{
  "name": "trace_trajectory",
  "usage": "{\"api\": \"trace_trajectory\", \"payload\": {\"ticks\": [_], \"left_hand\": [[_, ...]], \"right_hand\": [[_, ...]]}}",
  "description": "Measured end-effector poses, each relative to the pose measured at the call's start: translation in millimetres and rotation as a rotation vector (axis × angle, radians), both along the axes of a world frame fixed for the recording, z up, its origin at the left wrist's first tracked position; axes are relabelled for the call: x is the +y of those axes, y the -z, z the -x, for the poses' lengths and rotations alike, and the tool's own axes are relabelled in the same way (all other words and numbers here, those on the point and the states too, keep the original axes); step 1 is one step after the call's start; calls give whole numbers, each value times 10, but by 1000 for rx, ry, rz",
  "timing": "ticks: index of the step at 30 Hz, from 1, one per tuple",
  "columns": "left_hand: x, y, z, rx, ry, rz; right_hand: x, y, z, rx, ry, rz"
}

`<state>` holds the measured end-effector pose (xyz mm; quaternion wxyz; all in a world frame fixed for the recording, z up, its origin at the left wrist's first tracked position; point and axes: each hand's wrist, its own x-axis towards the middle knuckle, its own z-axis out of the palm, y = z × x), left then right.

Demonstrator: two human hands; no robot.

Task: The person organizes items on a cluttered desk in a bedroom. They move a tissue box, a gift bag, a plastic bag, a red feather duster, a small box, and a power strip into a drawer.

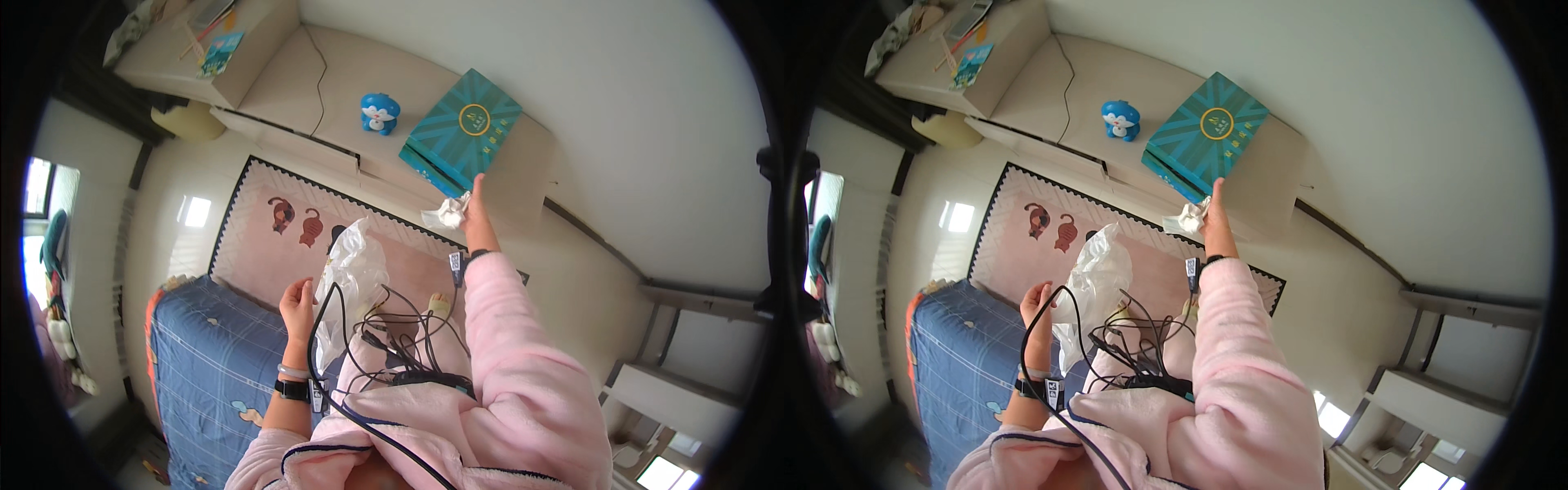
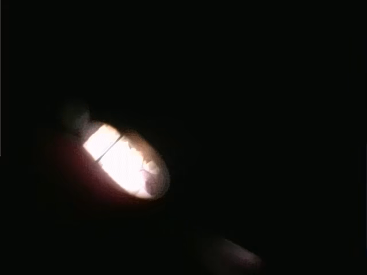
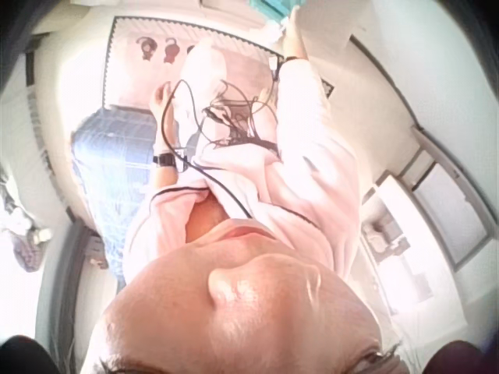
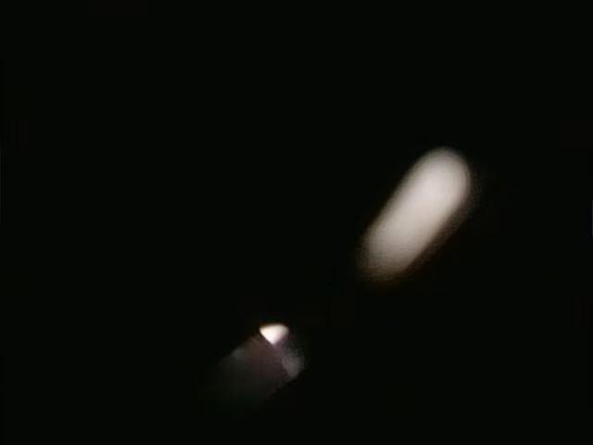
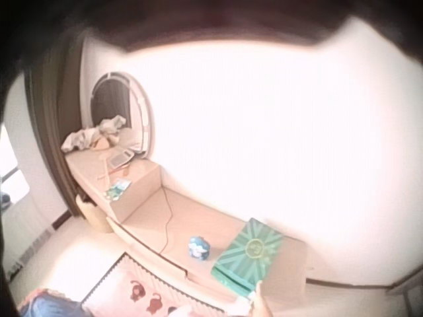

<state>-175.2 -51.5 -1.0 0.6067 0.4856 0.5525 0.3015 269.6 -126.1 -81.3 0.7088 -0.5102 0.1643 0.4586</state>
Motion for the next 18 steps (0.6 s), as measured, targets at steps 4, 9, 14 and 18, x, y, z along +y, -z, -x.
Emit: {"api": "trace_trajectory", "payload": {"ticks": [4, 9, 14, 18], "left_hand": [[202, -264, -148, 23, 39, -53], [456, -359, -616, 72, 214, -103], [689, -343, -1477, 181, 378, -245], [844, -369, -2156, 372, 496, -203]], "right_hand": [[96, -24, -16, 71, 147, -23], [-106, -12, -99, 101, 107, -76], [-419, -43, -631, -83, 126, 178], [-846, -360, -1477, -16, 254, -266]]}}
